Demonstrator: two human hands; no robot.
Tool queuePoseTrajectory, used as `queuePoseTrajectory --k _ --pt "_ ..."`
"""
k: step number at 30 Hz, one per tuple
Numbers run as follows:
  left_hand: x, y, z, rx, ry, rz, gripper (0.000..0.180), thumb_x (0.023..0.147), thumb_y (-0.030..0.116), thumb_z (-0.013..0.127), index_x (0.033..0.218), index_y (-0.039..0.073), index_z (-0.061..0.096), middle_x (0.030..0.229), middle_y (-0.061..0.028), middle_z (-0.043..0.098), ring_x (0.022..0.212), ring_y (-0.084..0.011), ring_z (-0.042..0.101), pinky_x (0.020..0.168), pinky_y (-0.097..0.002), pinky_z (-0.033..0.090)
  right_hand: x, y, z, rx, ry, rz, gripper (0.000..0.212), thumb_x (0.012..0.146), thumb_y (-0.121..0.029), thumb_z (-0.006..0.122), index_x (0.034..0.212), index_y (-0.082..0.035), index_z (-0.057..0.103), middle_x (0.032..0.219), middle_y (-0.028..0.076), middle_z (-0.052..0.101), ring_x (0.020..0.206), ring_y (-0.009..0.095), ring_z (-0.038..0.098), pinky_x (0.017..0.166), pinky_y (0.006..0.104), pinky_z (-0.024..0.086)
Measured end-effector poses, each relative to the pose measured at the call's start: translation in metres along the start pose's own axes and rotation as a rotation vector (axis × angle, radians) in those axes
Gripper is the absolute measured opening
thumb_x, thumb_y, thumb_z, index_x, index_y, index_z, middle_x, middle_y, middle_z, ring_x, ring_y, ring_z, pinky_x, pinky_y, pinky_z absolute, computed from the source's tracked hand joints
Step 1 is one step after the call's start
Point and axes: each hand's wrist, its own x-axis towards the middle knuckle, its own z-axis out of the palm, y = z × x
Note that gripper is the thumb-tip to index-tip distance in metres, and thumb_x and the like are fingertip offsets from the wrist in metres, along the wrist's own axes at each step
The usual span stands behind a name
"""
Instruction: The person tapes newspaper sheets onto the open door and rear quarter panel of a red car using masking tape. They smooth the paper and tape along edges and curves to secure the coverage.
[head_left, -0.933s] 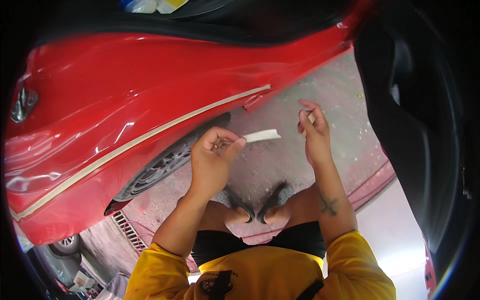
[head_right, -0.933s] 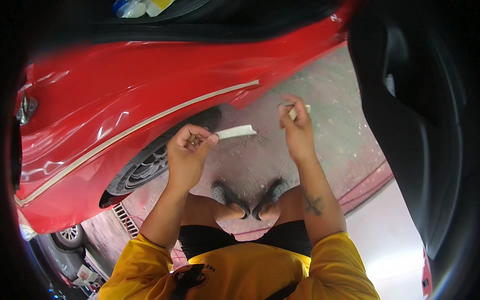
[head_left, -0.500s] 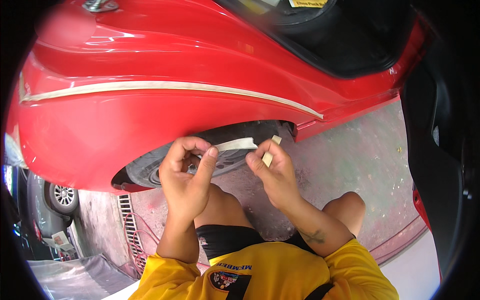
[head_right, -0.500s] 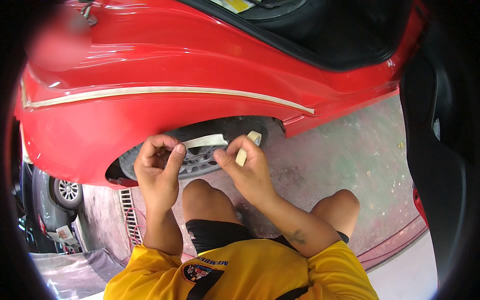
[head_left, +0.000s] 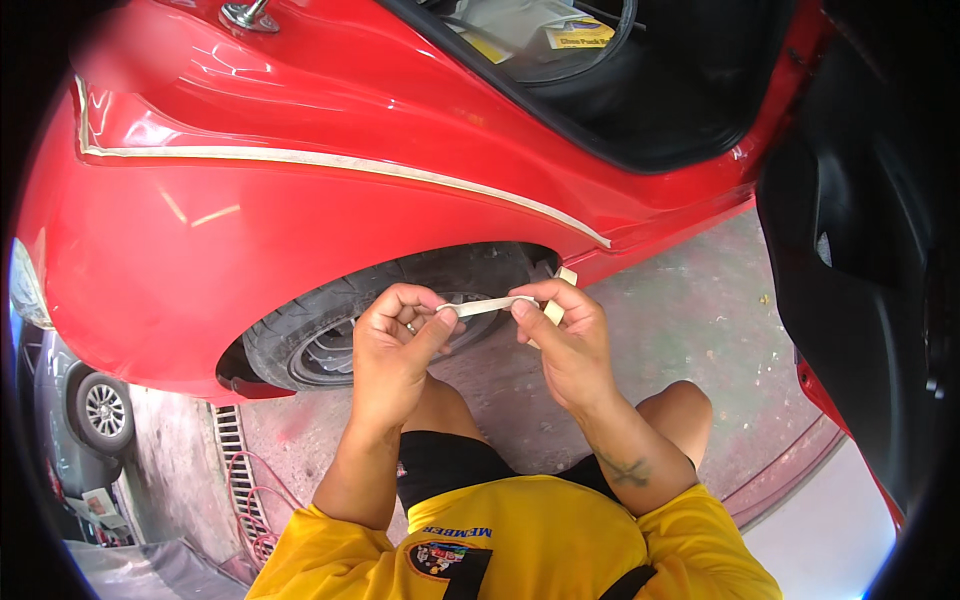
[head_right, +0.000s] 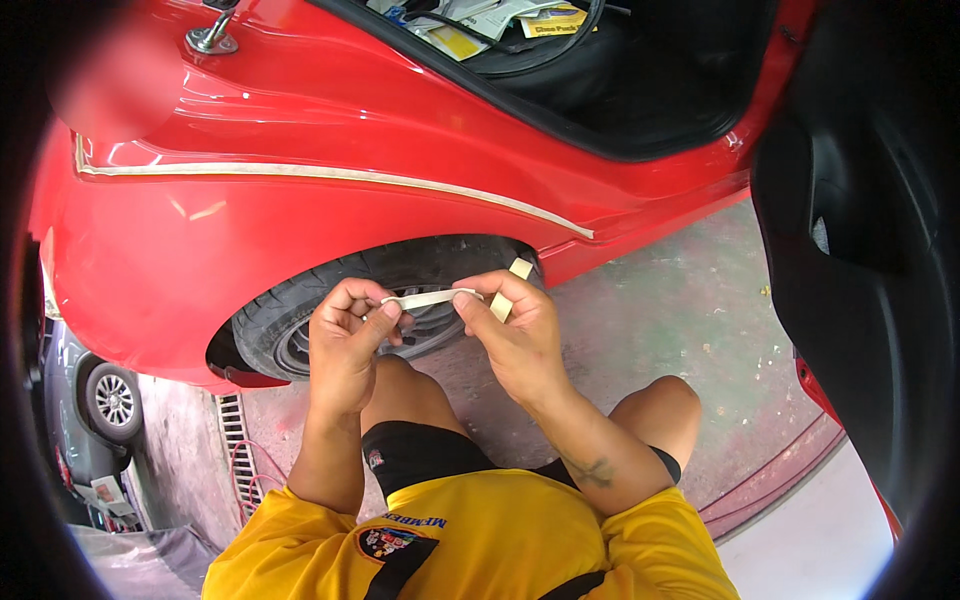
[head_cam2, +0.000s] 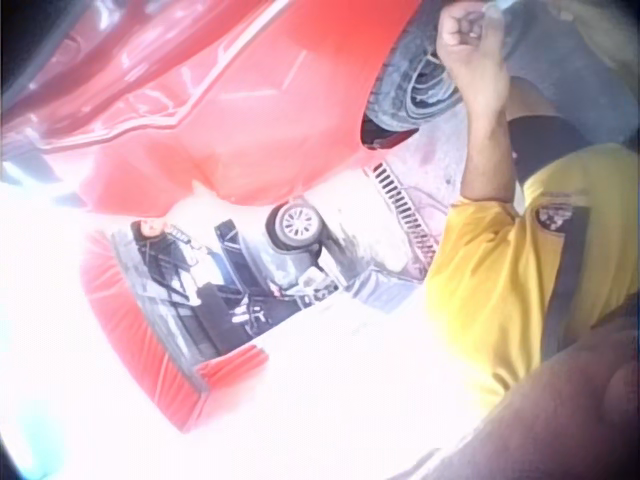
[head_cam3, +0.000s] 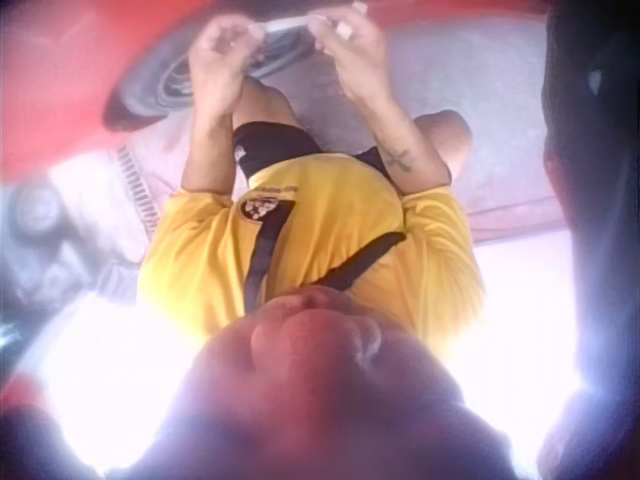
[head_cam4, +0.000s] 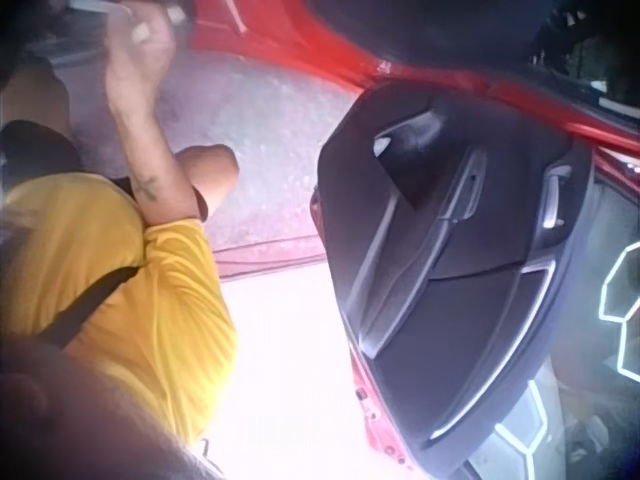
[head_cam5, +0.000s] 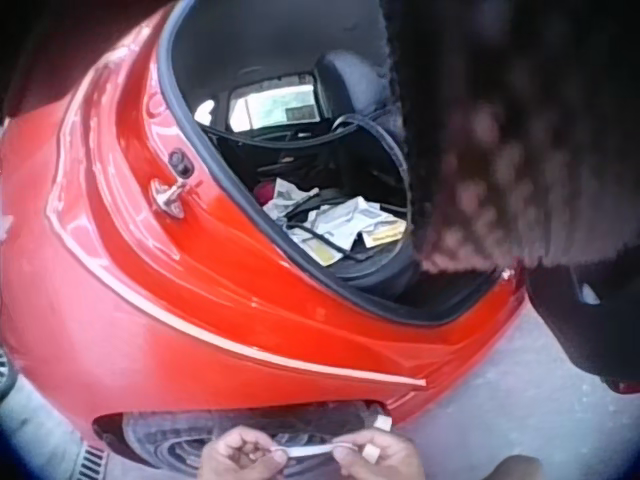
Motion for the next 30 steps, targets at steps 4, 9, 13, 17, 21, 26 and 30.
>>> queuePoseTrajectory --k 4,9,13,17,21,26,30 --pt "0.001 -0.004 0.01 0.012 -0.012 0.098 0.013 0.097 -0.006 0.074 0.105 0.002 0.067 0.103 -0.008 0.072 0.094 -0.0148 0.07 0.084 -0.0273 0.055 -0.005 -0.009 -0.009 -0.158 0.06 -0.077 0.016 0.103 -0.012 0.077 0.115 -0.003 0.079 0.089 -0.002 0.07 0.077 0.004 0.06 0.069 0.0215 0.048" --pt "0.002 -0.013 0.024 0.405 -0.048 0.569 0.016 0.092 -0.008 0.078 0.1 0.002 0.07 0.098 -0.0069 0.067 0.093 -0.0171 0.066 0.087 -0.0292 0.053 -0.018 -0.011 -0.033 -0.202 0.117 -0.201 0.026 0.105 -0.014 0.074 0.129 -0.003 0.075 0.096 0.002 0.07 0.08 0.009 0.061 0.073 0.0264 0.051" --pt "0.0 -0.015 0.033 0.451 -0.149 0.722 0.015 0.089 -0.008 0.079 0.098 0.003 0.072 0.092 -0.0102 0.069 0.081 -0.0219 0.067 0.073 -0.0328 0.054 -0.04 -0.015 -0.04 0.531 0.047 0.071 0.04 0.112 -0.03 0.062 0.144 -0.007 0.059 0.101 0.01 0.071 0.079 0.017 0.063 0.082 0.0359 0.055" --pt "0.011 -0.028 0.032 0.449 -0.403 0.915 0.018 0.086 -0.008 0.08 0.097 0.003 0.073 0.098 -0.0158 0.077 0.084 -0.0309 0.074 0.072 -0.0368 0.058 -0.058 -0.028 -0.032 0.797 -0.152 0.374 0.036 0.114 -0.031 0.058 0.141 -0.007 0.055 0.103 0.014 0.071 0.081 0.018 0.066 0.084 0.0383 0.058" --pt "0.009 -0.026 0.031 0.43 -0.451 0.909 0.019 0.085 -0.01 0.08 0.096 0.003 0.072 0.102 -0.0165 0.078 0.093 -0.0324 0.077 0.08 -0.0389 0.06 -0.056 -0.026 -0.037 0.512 -0.057 0.188 0.035 0.102 0.0 0.072 0.134 -0.006 0.06 0.105 0.01 0.072 0.083 0.012 0.067 0.078 0.0306 0.059" --pt "0.007 -0.023 0.033 0.305 -0.458 0.762 0.019 0.083 -0.007 0.084 0.097 0.003 0.075 0.103 -0.0134 0.079 0.096 -0.0308 0.076 0.084 -0.0395 0.059 -0.056 -0.028 -0.042 0.159 -0.076 -0.006 0.018 0.101 -0.002 0.075 0.119 -0.004 0.07 0.103 0.007 0.072 0.089 0.011 0.069 0.079 0.0269 0.057" --pt "0.009 -0.027 0.035 0.21 -0.466 0.665 0.02 0.082 -0.006 0.086 0.096 0.002 0.075 0.1 -0.0139 0.079 0.098 -0.0302 0.076 0.087 -0.0393 0.059 -0.058 -0.035 -0.048 -0.002 -0.089 -0.073 0.017 0.098 0.001 0.078 0.115 -0.001 0.076 0.106 0.006 0.073 0.094 0.011 0.07 0.081 0.0261 0.057"
